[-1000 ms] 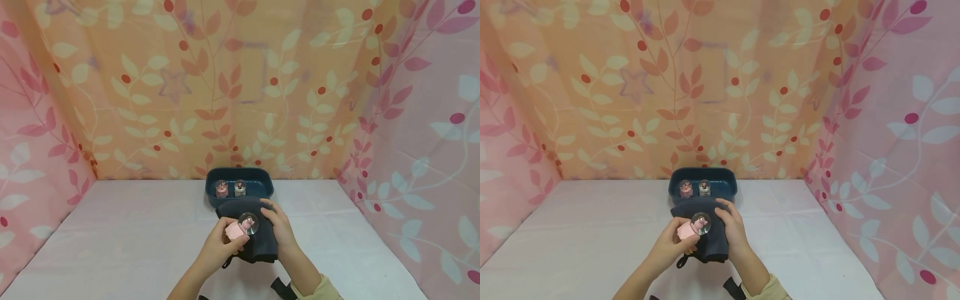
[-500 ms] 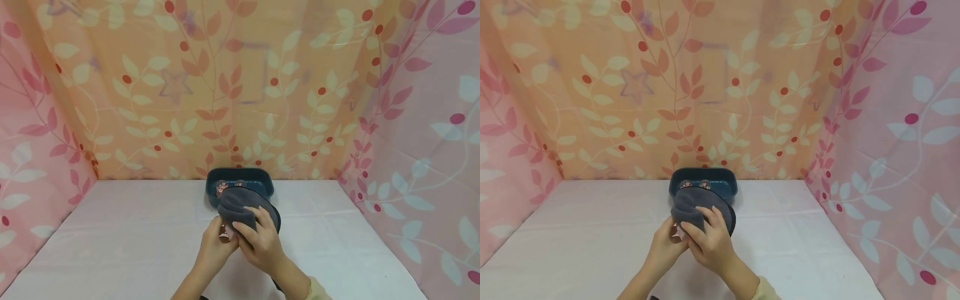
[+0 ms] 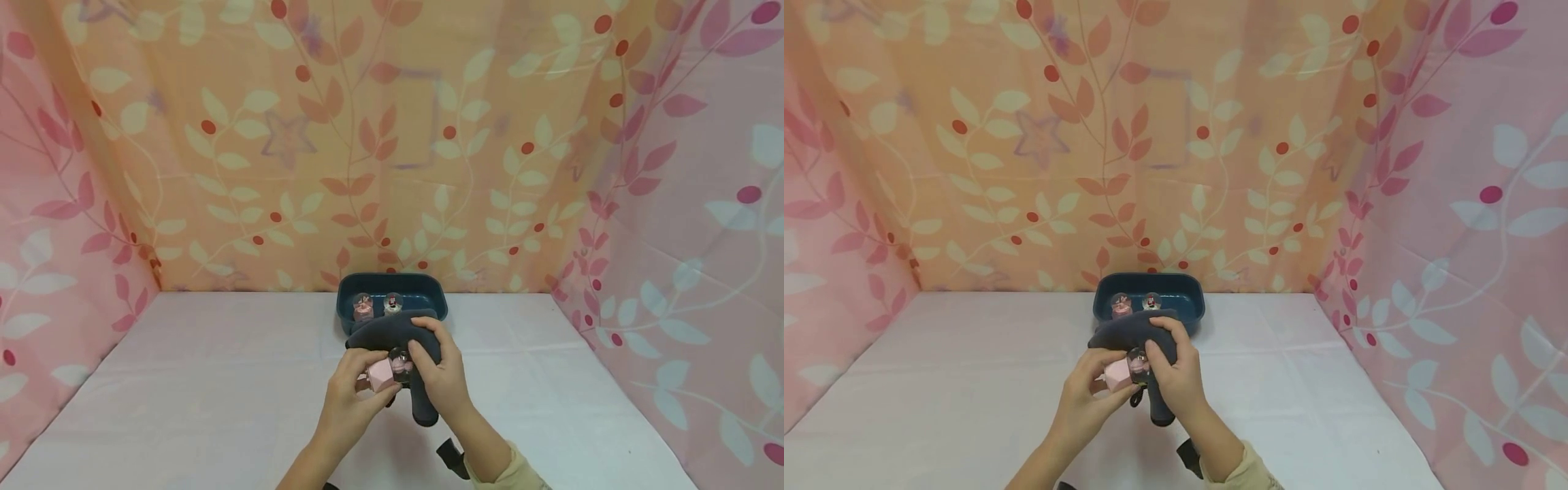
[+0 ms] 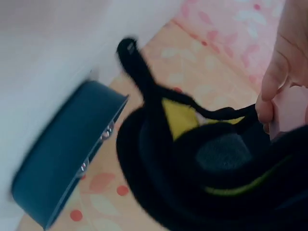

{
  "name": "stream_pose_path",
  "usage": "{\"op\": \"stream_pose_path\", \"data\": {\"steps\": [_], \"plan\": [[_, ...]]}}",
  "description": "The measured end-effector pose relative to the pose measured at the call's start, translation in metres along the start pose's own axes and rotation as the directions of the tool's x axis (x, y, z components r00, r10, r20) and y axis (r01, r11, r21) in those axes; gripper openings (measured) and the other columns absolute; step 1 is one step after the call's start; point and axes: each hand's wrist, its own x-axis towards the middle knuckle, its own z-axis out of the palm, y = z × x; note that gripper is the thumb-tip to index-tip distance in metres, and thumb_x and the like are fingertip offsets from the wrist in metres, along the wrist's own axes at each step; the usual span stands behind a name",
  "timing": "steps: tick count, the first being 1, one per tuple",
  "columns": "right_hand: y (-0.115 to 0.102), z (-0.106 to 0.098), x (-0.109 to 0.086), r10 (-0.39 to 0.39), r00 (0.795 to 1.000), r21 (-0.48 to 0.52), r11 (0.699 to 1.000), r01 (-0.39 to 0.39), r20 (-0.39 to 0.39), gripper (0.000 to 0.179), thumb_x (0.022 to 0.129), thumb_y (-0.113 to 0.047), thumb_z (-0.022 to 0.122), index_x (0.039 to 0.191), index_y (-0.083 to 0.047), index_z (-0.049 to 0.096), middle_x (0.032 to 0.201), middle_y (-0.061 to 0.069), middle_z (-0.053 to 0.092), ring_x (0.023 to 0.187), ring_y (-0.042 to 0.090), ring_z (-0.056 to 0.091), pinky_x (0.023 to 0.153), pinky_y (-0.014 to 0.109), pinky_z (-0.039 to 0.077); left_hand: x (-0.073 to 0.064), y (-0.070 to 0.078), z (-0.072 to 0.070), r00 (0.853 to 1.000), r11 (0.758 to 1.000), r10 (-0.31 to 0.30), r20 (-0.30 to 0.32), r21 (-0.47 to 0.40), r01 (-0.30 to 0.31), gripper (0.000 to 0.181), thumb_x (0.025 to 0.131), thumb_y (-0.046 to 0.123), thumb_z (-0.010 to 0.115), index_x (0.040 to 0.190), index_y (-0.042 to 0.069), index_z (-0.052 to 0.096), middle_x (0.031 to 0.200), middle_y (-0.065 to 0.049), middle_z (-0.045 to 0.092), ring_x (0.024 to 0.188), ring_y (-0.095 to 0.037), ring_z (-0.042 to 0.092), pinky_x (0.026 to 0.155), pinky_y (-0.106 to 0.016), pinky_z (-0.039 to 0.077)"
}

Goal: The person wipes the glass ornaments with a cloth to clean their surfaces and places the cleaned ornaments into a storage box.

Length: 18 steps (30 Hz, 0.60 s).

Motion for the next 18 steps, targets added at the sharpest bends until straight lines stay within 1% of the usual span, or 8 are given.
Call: {"op": "stream_pose_path", "data": {"steps": [1,3,6,8,11,14,16,18], "plan": [[0.000,-0.001,0.001,0.070,0.998,0.048,0.996,-0.071,0.003,0.031,0.094,-0.002,0.054,0.125,-0.004,0.053,0.118,0.019,0.056,0.093,0.022,0.060,0.072,0.030,0.054,0.000,0.000,0.000,1.000,1.000,-0.002,-0.001,0.000,0.002,0.052,0.067,-0.007,0.084,0.111,0.010,0.064,0.107,-0.001,0.056,0.090,-0.015,0.059,0.067,-0.026,0.055],[0.000,-0.003,0.003,0.189,0.982,0.147,0.971,-0.190,0.019,0.031,0.096,-0.006,0.052,0.127,-0.002,0.050,0.123,0.020,0.052,0.100,0.024,0.059,0.078,0.030,0.053,0.000,0.000,0.001,1.000,1.000,-0.012,-0.003,-0.005,0.012,0.051,0.067,-0.007,0.084,0.111,0.010,0.064,0.107,-0.002,0.056,0.091,-0.014,0.057,0.068,-0.025,0.055],[0.001,-0.004,0.005,0.343,0.938,0.267,0.901,-0.343,0.049,0.033,0.099,-0.011,0.047,0.131,-0.002,0.046,0.128,0.020,0.048,0.104,0.024,0.057,0.082,0.029,0.052,0.000,-0.002,0.003,0.999,0.999,-0.046,-0.011,-0.028,0.045,0.049,0.069,-0.006,0.084,0.112,0.008,0.064,0.106,-0.003,0.056,0.089,-0.013,0.055,0.068,-0.024,0.055],[0.002,-0.005,0.006,0.418,0.906,0.317,0.852,-0.416,0.066,0.034,0.101,-0.015,0.045,0.133,-0.003,0.042,0.131,0.019,0.045,0.104,0.024,0.057,0.082,0.029,0.052,0.000,-0.003,0.005,0.996,0.995,-0.086,-0.017,-0.047,0.085,0.047,0.071,-0.004,0.083,0.112,0.007,0.063,0.106,-0.004,0.057,0.086,-0.012,0.054,0.067,-0.022,0.053],[0.006,-0.004,0.004,0.489,0.870,0.352,0.804,-0.479,0.065,0.036,0.102,-0.021,0.045,0.134,-0.006,0.042,0.131,0.019,0.045,0.102,0.023,0.059,0.081,0.029,0.052,0.000,-0.003,0.007,0.985,0.983,-0.170,-0.020,-0.079,0.167,0.045,0.073,-0.002,0.082,0.113,0.006,0.062,0.106,-0.006,0.056,0.082,-0.012,0.054,0.066,-0.021,0.051],[0.009,-0.003,0.002,0.514,0.855,0.372,0.783,-0.499,0.065,0.035,0.101,-0.025,0.046,0.132,-0.008,0.044,0.129,0.017,0.047,0.100,0.021,0.060,0.080,0.030,0.052,0.002,-0.003,0.008,0.959,0.953,-0.284,-0.020,-0.119,0.279,0.045,0.076,0.000,0.081,0.115,0.004,0.060,0.109,-0.010,0.057,0.083,-0.015,0.057,0.068,-0.021,0.051],[0.012,-0.002,-0.001,0.515,0.853,0.377,0.777,-0.504,0.078,0.033,0.102,-0.026,0.046,0.130,-0.008,0.046,0.125,0.016,0.050,0.100,0.019,0.061,0.080,0.030,0.052,0.004,-0.003,0.009,0.933,0.924,-0.359,-0.021,-0.150,0.352,0.046,0.077,0.002,0.081,0.117,0.004,0.058,0.111,-0.012,0.057,0.084,-0.017,0.058,0.070,-0.021,0.051],[0.013,-0.003,-0.003,0.523,0.847,0.366,0.774,-0.518,0.094,0.033,0.102,-0.026,0.047,0.129,-0.008,0.047,0.122,0.014,0.052,0.098,0.018,0.062,0.080,0.030,0.052,0.006,-0.003,0.008,0.909,0.896,-0.417,-0.022,-0.176,0.407,0.048,0.079,0.005,0.080,0.121,0.004,0.056,0.113,-0.013,0.057,0.085,-0.019,0.057,0.071,-0.022,0.052]]}}
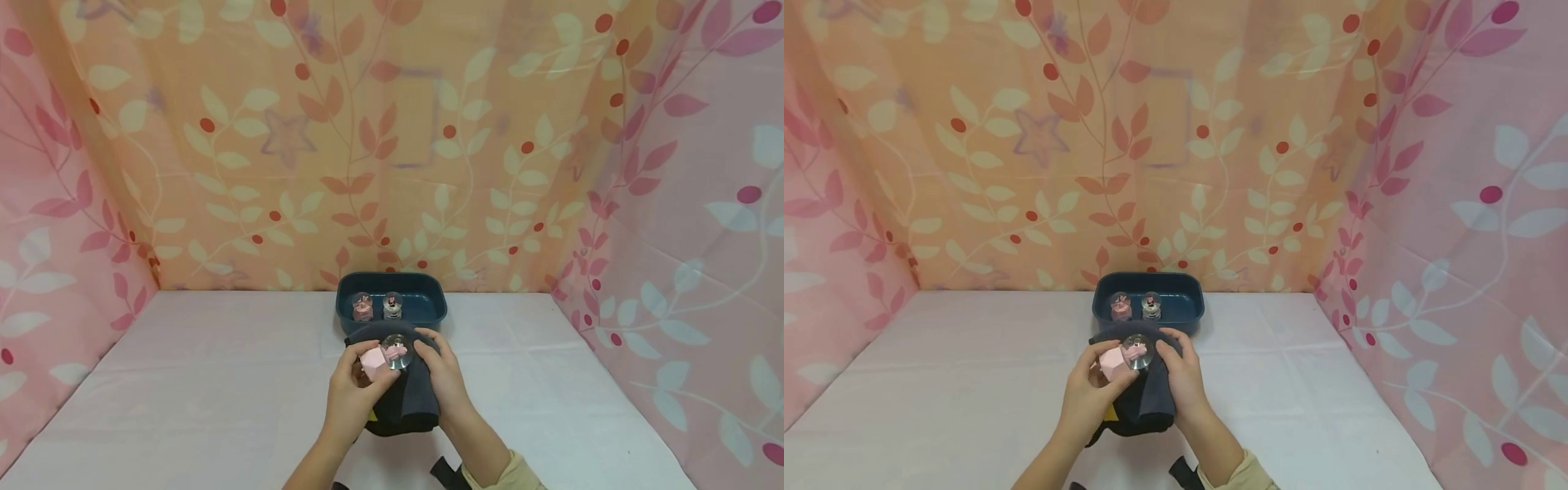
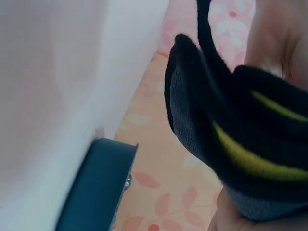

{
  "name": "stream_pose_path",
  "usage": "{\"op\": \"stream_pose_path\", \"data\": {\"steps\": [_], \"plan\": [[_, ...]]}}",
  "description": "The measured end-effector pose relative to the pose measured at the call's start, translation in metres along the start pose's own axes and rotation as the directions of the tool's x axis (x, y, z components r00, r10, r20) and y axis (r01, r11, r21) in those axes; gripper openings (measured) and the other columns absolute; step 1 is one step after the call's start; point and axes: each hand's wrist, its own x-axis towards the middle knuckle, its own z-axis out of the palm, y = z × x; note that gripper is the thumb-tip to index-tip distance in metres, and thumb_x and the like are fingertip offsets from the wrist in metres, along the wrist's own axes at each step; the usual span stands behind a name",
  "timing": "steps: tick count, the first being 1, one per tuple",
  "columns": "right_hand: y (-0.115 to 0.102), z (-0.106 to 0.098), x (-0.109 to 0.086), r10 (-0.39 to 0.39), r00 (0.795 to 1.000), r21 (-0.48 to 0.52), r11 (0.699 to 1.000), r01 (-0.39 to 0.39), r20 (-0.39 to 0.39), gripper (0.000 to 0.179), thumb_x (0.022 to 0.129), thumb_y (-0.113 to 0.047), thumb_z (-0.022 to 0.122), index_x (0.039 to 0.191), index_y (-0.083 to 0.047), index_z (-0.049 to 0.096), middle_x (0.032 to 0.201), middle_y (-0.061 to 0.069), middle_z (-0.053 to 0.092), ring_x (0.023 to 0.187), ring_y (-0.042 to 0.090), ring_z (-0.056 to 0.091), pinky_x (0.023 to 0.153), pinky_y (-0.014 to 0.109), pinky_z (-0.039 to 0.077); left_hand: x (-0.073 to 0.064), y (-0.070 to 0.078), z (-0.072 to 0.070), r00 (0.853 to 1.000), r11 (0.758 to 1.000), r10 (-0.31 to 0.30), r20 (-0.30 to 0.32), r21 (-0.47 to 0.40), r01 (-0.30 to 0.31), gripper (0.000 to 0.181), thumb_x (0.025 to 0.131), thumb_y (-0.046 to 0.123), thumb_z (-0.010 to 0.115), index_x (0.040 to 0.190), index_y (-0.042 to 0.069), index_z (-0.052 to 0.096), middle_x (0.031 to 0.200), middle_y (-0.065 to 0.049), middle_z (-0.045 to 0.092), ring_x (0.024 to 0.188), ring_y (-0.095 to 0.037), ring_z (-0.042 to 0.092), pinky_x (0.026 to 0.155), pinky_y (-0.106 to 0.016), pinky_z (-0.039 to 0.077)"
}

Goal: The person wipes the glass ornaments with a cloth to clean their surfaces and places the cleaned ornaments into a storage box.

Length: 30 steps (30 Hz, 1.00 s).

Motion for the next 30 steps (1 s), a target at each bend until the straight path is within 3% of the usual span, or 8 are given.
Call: {"op": "stream_pose_path", "data": {"steps": [4,8,10,13,17,19,25,30], "plan": [[0.000,-0.002,0.000,0.023,0.999,-0.026,0.999,-0.024,-0.033,0.035,0.101,-0.022,0.048,0.131,-0.005,0.046,0.120,0.014,0.055,0.094,0.017,0.063,0.077,0.029,0.052,0.004,0.003,-0.003,0.995,0.992,-0.094,0.012,-0.080,0.095,0.051,0.082,0.007,0.078,0.127,0.004,0.054,0.120,-0.015,0.054,0.091,-0.022,0.058,0.076,-0.024,0.053],[-0.003,-0.003,0.000,-0.106,0.985,-0.073,0.993,0.097,-0.139,0.035,0.101,-0.014,0.048,0.134,-0.004,0.043,0.127,0.017,0.051,0.097,0.017,0.063,0.079,0.027,0.052,0.007,0.006,-0.007,0.985,0.971,-0.168,0.042,-0.163,0.173,0.052,0.084,0.006,0.075,0.131,0.004,0.050,0.126,-0.017,0.050,0.095,-0.023,0.058,0.080,-0.028,0.054],[-0.004,-0.001,0.000,-0.234,0.957,-0.120,0.969,0.216,-0.171,0.034,0.100,-0.010,0.050,0.133,-0.004,0.044,0.129,0.017,0.049,0.101,0.018,0.061,0.080,0.026,0.052,0.008,0.006,-0.008,0.982,0.964,-0.180,0.054,-0.187,0.187,0.053,0.084,0.005,0.074,0.131,0.003,0.050,0.126,-0.018,0.050,0.094,-0.023,0.059,0.079,-0.028,0.054],[-0.002,0.004,-0.002,-0.437,0.889,-0.240,0.885,0.398,-0.137,0.034,0.097,-0.003,0.052,0.131,-0.003,0.046,0.126,0.017,0.047,0.100,0.018,0.059,0.077,0.025,0.053,0.008,0.006,-0.008,0.983,0.961,-0.168,0.072,-0.208,0.179,0.053,0.083,0.003,0.074,0.130,0.001,0.050,0.123,-0.018,0.050,0.093,-0.022,0.059,0.079,-0.027,0.054],[0.005,0.010,-0.002,-0.562,0.827,-0.331,0.786,0.523,-0.028,0.035,0.094,0.003,0.053,0.128,0.000,0.047,0.120,0.018,0.049,0.093,0.017,0.059,0.072,0.027,0.055,0.007,0.005,-0.005,0.985,0.961,-0.153,0.083,-0.218,0.167,0.053,0.083,0.004,0.075,0.131,0.001,0.050,0.123,-0.019,0.050,0.094,-0.021,0.060,0.080,-0.027,0.053],[0.007,0.011,-0.001,-0.536,0.844,-0.309,0.805,0.506,-0.015,0.033,0.095,0.002,0.053,0.128,-0.001,0.047,0.119,0.018,0.050,0.093,0.017,0.059,0.072,0.027,0.055,0.006,0.005,-0.004,0.983,0.958,-0.163,0.086,-0.226,0.179,0.054,0.084,0.004,0.074,0.132,0.001,0.049,0.125,-0.019,0.049,0.096,-0.022,0.060,0.081,-0.027,0.053],[0.011,0.010,0.000,-0.330,0.943,-0.148,0.935,0.321,-0.039,0.031,0.100,-0.005,0.049,0.131,-0.001,0.045,0.125,0.020,0.048,0.100,0.018,0.061,0.079,0.028,0.054,0.006,0.005,-0.003,0.962,0.909,-0.249,0.112,-0.316,0.272,0.059,0.088,0.004,0.070,0.138,0.000,0.041,0.129,-0.020,0.046,0.102,-0.020,0.056,0.084,-0.029,0.053],[0.013,0.009,-0.001,-0.275,0.960,-0.170,0.950,0.264,-0.046,0.032,0.099,-0.006,0.050,0.131,-0.001,0.046,0.126,0.020,0.049,0.100,0.019,0.062,0.080,0.029,0.054,0.010,0.006,-0.002,0.945,0.853,-0.303,0.123,-0.408,0.326,0.058,0.088,0.005,0.070,0.136,-0.004,0.038,0.122,-0.017,0.047,0.098,-0.018,0.057,0.082,-0.027,0.053]]}}
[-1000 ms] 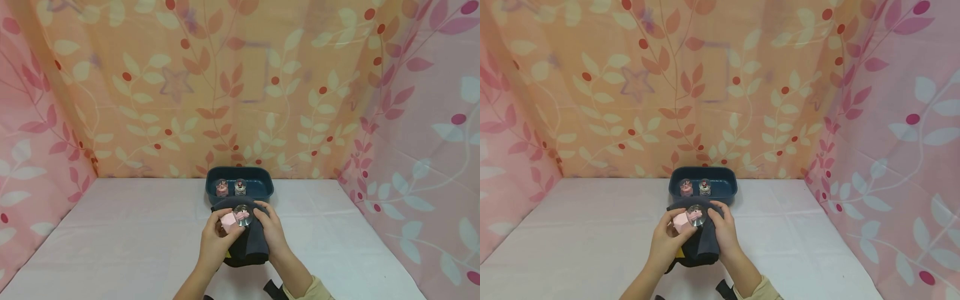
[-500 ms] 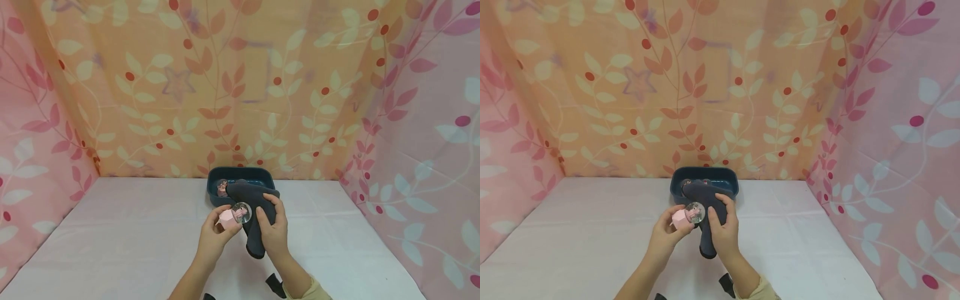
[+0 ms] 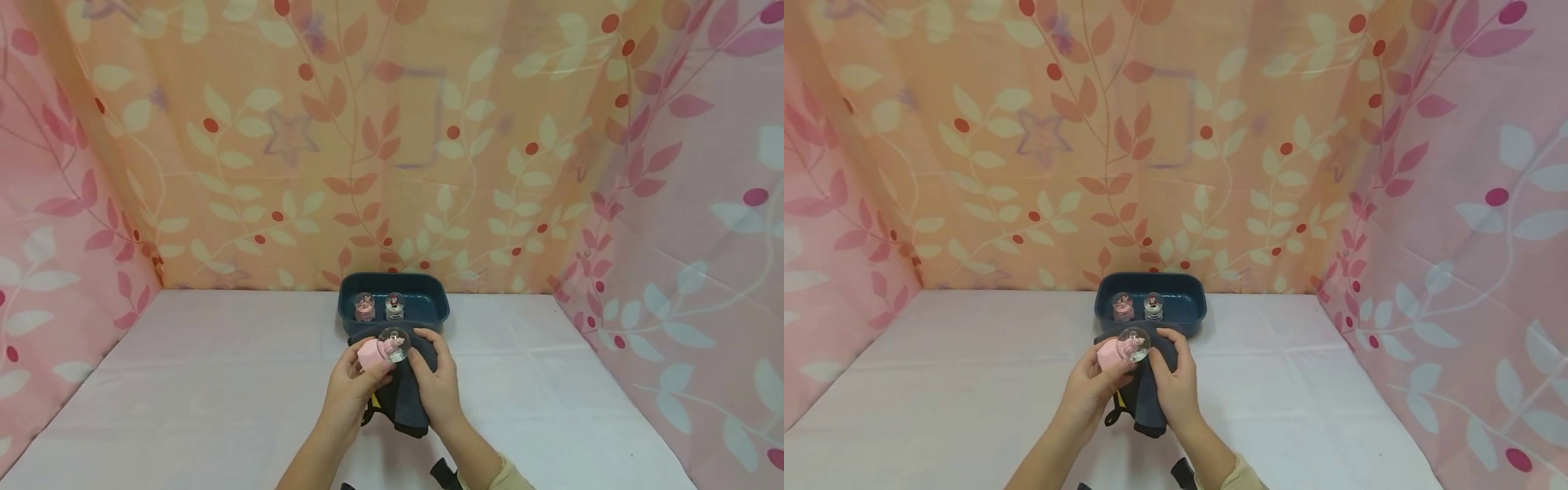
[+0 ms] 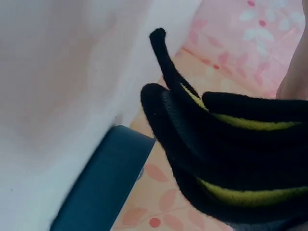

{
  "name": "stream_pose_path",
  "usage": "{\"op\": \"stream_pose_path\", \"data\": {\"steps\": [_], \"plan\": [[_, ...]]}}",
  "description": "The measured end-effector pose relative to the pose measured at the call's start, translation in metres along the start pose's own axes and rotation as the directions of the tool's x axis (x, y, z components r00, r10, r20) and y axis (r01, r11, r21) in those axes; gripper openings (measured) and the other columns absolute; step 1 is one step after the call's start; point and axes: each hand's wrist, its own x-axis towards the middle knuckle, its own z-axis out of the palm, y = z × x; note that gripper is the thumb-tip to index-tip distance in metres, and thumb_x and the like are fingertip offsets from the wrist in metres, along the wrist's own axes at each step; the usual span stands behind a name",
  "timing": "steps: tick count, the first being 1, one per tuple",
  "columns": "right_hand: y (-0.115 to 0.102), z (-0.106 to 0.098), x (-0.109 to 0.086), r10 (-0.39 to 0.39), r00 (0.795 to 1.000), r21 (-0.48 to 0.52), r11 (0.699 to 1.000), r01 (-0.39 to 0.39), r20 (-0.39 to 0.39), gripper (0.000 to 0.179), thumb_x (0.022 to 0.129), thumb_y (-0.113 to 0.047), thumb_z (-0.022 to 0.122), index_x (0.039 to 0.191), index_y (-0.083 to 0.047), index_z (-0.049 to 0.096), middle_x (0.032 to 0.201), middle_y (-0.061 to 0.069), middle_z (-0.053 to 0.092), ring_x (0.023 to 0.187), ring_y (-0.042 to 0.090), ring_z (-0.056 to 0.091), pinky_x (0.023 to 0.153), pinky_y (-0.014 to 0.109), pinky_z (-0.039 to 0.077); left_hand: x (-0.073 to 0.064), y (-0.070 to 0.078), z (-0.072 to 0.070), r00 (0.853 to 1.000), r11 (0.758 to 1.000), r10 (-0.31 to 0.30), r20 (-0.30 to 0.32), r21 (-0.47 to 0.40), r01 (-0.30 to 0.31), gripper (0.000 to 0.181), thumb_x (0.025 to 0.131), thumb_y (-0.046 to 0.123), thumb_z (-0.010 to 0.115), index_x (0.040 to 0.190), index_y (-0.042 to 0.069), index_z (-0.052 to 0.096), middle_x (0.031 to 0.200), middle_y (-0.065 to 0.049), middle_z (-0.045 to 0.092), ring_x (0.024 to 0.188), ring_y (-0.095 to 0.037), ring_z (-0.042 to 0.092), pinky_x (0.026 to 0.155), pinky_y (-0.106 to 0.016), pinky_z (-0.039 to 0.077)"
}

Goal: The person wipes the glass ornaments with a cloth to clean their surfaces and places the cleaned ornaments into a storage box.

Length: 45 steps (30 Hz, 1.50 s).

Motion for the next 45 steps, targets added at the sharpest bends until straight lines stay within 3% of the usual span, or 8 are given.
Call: {"op": "stream_pose_path", "data": {"steps": [4,7,15,18,22,28,32,45], "plan": [[-0.006,-0.004,0.001,-0.114,0.988,-0.061,0.992,0.108,-0.106,0.032,0.099,-0.004,0.051,0.130,0.000,0.047,0.125,0.019,0.049,0.099,0.017,0.060,0.078,0.025,0.053,-0.001,0.001,0.000,1.000,1.000,0.016,-0.022,0.012,-0.016,0.058,0.086,0.005,0.071,0.134,-0.005,0.040,0.117,-0.016,0.048,0.096,-0.018,0.056,0.081,-0.026,0.053],[-0.013,-0.005,0.001,-0.350,0.922,-0.163,0.932,0.324,-0.165,0.032,0.096,0.002,0.051,0.127,0.001,0.048,0.122,0.014,0.050,0.098,0.015,0.057,0.076,0.020,0.051,-0.001,0.000,-0.001,0.998,0.998,0.045,-0.043,0.042,-0.043,0.057,0.085,0.004,0.072,0.132,-0.006,0.042,0.116,-0.014,0.051,0.094,-0.018,0.057,0.079,-0.027,0.053],[-0.007,0.002,0.009,-0.872,0.448,-0.364,0.358,0.860,0.199,0.021,0.099,-0.017,0.054,0.111,-0.001,0.057,0.102,0.022,0.060,0.092,0.029,0.061,0.077,0.043,0.054,-0.002,-0.004,-0.001,0.995,0.994,0.104,0.006,0.040,-0.104,0.058,0.087,0.004,0.069,0.134,-0.010,0.039,0.125,-0.019,0.051,0.099,-0.016,0.061,0.081,-0.028,0.052],[-0.003,0.004,0.012,-0.878,0.377,-0.372,0.258,0.892,0.295,0.021,0.099,-0.021,0.053,0.111,-0.003,0.057,0.104,0.023,0.061,0.101,0.038,0.060,0.080,0.056,0.052,-0.003,-0.004,-0.002,0.994,0.993,0.105,0.028,0.044,-0.106,0.060,0.089,0.006,0.067,0.138,-0.011,0.037,0.131,-0.021,0.047,0.103,-0.017,0.060,0.082,-0.028,0.051],[0.000,0.004,0.012,-0.847,0.481,-0.342,0.394,0.853,0.225,0.021,0.098,-0.016,0.056,0.112,-0.001,0.057,0.100,0.021,0.061,0.089,0.030,0.061,0.078,0.036,0.054,-0.004,-0.005,-0.002,0.995,0.995,0.096,0.033,0.029,-0.097,0.062,0.088,0.004,0.067,0.139,-0.011,0.036,0.128,-0.023,0.049,0.102,-0.016,0.060,0.081,-0.027,0.052],[-0.007,0.005,0.003,-0.577,0.816,-0.203,0.797,0.569,0.025,0.035,0.088,0.008,0.056,0.121,0.000,0.052,0.102,0.019,0.059,0.076,0.015,0.060,0.062,0.026,0.052,-0.004,-0.007,-0.002,0.997,0.998,0.063,0.036,-0.024,-0.062,0.064,0.091,0.007,0.066,0.142,-0.012,0.032,0.122,-0.018,0.052,0.096,-0.014,0.059,0.083,-0.027,0.052],[-0.012,0.005,0.002,-0.294,0.954,-0.069,0.955,0.290,-0.053,0.033,0.095,0.001,0.053,0.128,-0.002,0.049,0.114,0.016,0.053,0.087,0.016,0.061,0.068,0.027,0.054,-0.004,-0.008,-0.002,0.997,0.996,0.037,0.061,-0.087,-0.031,0.059,0.094,0.009,0.062,0.141,-0.011,0.032,0.121,-0.015,0.052,0.096,-0.015,0.059,0.088,-0.028,0.050],[-0.010,0.000,0.002,0.103,0.994,0.118,0.988,-0.099,-0.029,0.037,0.100,-0.011,0.050,0.135,-0.003,0.041,0.134,0.020,0.044,0.105,0.022,0.059,0.082,0.028,0.051,0.000,-0.011,-0.004,0.996,0.969,-0.061,0.068,-0.234,0.075,0.055,0.099,0.014,0.053,0.141,-0.010,0.027,0.113,-0.008,0.052,0.092,-0.011,0.058,0.089,-0.024,0.048]]}}
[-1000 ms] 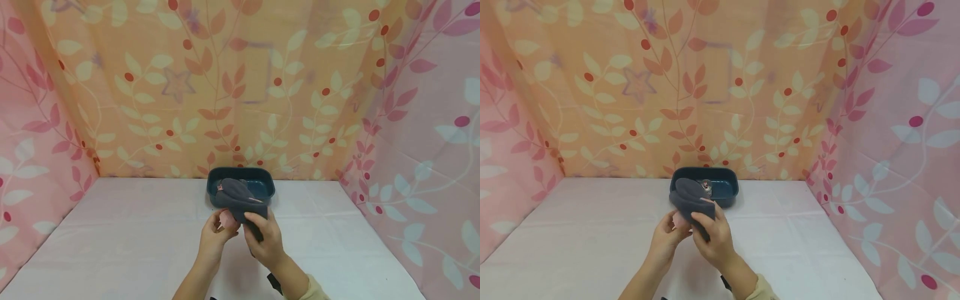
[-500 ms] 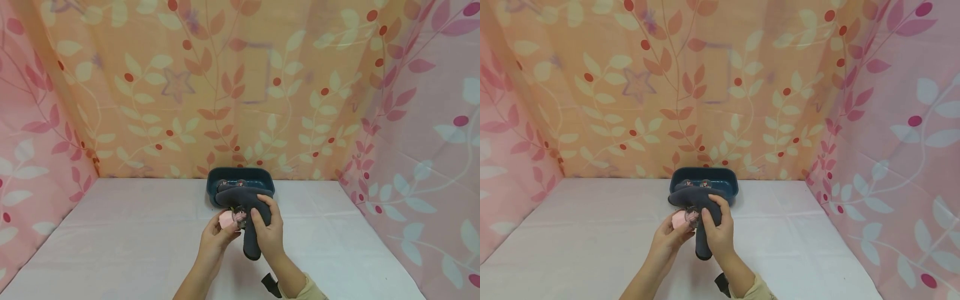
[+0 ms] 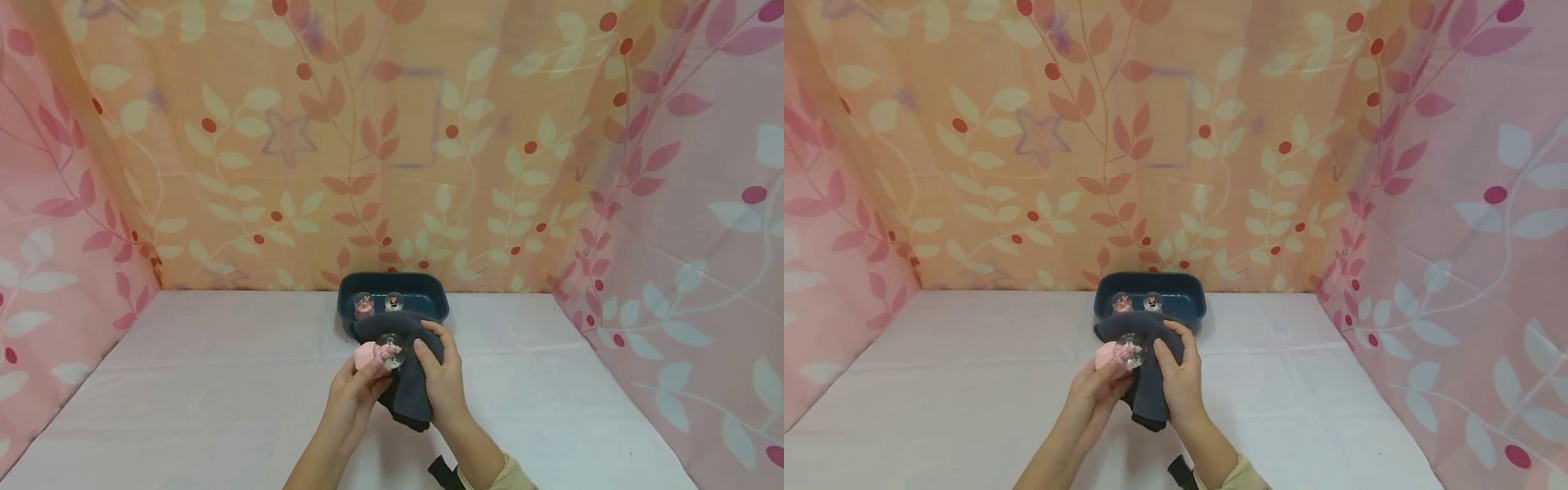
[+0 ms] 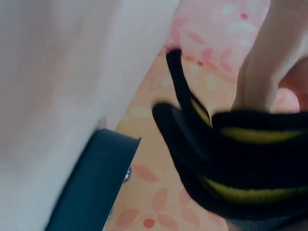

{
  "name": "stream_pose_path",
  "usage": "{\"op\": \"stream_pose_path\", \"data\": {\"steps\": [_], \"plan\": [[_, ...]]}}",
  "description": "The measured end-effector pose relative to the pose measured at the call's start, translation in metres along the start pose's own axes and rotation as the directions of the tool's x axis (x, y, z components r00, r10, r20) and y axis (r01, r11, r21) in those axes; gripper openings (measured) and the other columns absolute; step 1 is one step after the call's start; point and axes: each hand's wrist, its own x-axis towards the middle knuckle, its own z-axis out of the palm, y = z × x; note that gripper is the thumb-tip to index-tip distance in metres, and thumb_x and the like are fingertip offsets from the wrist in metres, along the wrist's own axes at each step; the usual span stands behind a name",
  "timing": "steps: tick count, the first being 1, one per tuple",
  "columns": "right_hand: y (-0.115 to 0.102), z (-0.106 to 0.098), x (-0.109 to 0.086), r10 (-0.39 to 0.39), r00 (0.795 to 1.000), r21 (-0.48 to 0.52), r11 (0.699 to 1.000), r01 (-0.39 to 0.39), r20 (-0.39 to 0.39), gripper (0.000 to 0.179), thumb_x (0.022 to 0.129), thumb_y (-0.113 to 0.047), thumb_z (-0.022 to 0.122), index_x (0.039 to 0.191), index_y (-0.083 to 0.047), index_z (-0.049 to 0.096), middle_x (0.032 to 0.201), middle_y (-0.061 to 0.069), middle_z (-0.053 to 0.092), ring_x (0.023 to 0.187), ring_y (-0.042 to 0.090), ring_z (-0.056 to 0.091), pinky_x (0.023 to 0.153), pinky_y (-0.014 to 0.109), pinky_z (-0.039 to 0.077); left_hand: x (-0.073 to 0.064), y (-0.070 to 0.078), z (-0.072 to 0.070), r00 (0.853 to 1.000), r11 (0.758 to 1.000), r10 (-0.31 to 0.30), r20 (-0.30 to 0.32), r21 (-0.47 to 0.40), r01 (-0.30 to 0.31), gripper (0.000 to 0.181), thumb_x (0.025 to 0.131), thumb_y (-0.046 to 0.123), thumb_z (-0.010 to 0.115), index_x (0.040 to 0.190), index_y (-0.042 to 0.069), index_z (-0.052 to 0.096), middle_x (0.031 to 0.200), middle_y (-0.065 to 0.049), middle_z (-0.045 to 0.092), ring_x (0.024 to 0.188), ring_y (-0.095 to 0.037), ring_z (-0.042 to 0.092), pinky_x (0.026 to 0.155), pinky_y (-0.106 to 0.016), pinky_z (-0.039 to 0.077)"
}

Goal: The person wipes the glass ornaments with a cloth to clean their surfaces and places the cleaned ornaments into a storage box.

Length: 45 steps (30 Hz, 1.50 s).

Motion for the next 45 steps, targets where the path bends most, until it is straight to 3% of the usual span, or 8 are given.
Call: {"op": "stream_pose_path", "data": {"steps": [7,12,18,23,29,34,41,45], "plan": [[0.005,-0.012,0.005,0.055,0.998,-0.035,0.998,-0.055,-0.006,0.038,0.100,-0.012,0.051,0.135,-0.004,0.042,0.130,0.021,0.050,0.101,0.020,0.063,0.080,0.029,0.053,0.006,0.002,-0.005,1.000,0.998,-0.023,-0.020,-0.059,0.022,0.050,0.102,0.026,0.050,0.139,0.001,0.028,0.112,-0.006,0.049,0.092,-0.014,0.056,0.086,-0.029,0.052],[0.000,-0.013,0.007,-0.010,0.999,-0.038,0.999,0.009,-0.038,0.037,0.100,-0.011,0.051,0.135,-0.001,0.042,0.130,0.022,0.049,0.100,0.020,0.064,0.080,0.028,0.053,0.006,0.002,-0.007,0.999,0.997,-0.030,-0.013,-0.078,0.029,0.041,0.103,0.022,0.048,0.137,0.005,0.030,0.103,-0.004,0.049,0.083,-0.012,0.052,0.083,-0.027,0.052],[-0.008,-0.013,0.007,-0.104,0.993,-0.086,0.991,0.099,-0.062,0.036,0.100,-0.010,0.051,0.134,-0.002,0.043,0.129,0.021,0.047,0.100,0.020,0.062,0.078,0.027,0.053,0.004,0.000,-0.007,0.997,0.997,-0.053,0.056,-0.061,0.056,0.056,0.104,0.029,0.045,0.151,0.013,0.018,0.121,-0.004,0.048,0.103,-0.016,0.051,0.084,-0.032,0.048],[-0.007,-0.012,0.006,-0.194,0.981,-0.118,0.975,0.190,-0.022,0.036,0.098,-0.005,0.053,0.133,-0.001,0.045,0.126,0.021,0.049,0.099,0.019,0.063,0.076,0.027,0.054,0.002,0.001,-0.006,0.996,0.995,-0.071,0.055,-0.065,0.074,0.049,0.103,0.031,0.048,0.142,0.005,0.030,0.119,-0.002,0.052,0.104,-0.015,0.054,0.082,-0.035,0.053],[-0.002,-0.008,0.003,-0.295,0.955,-0.179,0.939,0.293,0.015,0.034,0.095,0.000,0.055,0.128,-0.001,0.049,0.122,0.017,0.052,0.101,0.017,0.061,0.077,0.028,0.054,0.003,0.001,-0.006,0.992,0.993,-0.115,0.048,-0.028,0.116,0.059,0.102,0.041,0.048,0.143,0.004,0.028,0.118,-0.006,0.050,0.098,-0.017,0.053,0.076,-0.026,0.044],[0.007,-0.005,-0.001,-0.405,0.908,-0.267,0.869,0.418,0.104,0.034,0.092,0.004,0.057,0.125,-0.005,0.053,0.120,0.016,0.054,0.095,0.017,0.061,0.071,0.028,0.055,0.001,-0.002,-0.005,0.987,0.989,-0.147,0.058,0.017,0.146,0.045,0.101,0.044,0.048,0.127,0.007,0.044,0.105,-0.003,0.054,0.089,-0.015,0.050,0.071,-0.026,0.039],[0.014,-0.002,-0.001,-0.588,0.725,-0.383,0.615,0.689,0.358,0.046,0.085,0.008,0.064,0.125,-0.011,0.053,0.115,0.016,0.060,0.092,0.023,0.062,0.073,0.036,0.054,-0.001,0.000,-0.002,0.985,0.985,-0.135,0.111,0.118,0.122,0.056,0.099,0.052,0.044,0.130,0.005,0.050,0.102,-0.002,0.055,0.086,-0.014,0.046,0.070,-0.027,0.036],[0.014,-0.002,0.000,-0.568,0.711,-0.413,0.578,0.704,0.415,0.048,0.084,0.005,0.066,0.126,-0.014,0.054,0.114,0.012,0.059,0.095,0.021,0.059,0.076,0.037,0.053,-0.004,0.000,-0.001,0.983,0.983,-0.156,0.092,0.115,0.146,0.050,0.100,0.052,0.043,0.122,0.009,0.057,0.102,-0.002,0.055,0.085,-0.015,0.046,0.069,-0.027,0.036]]}}
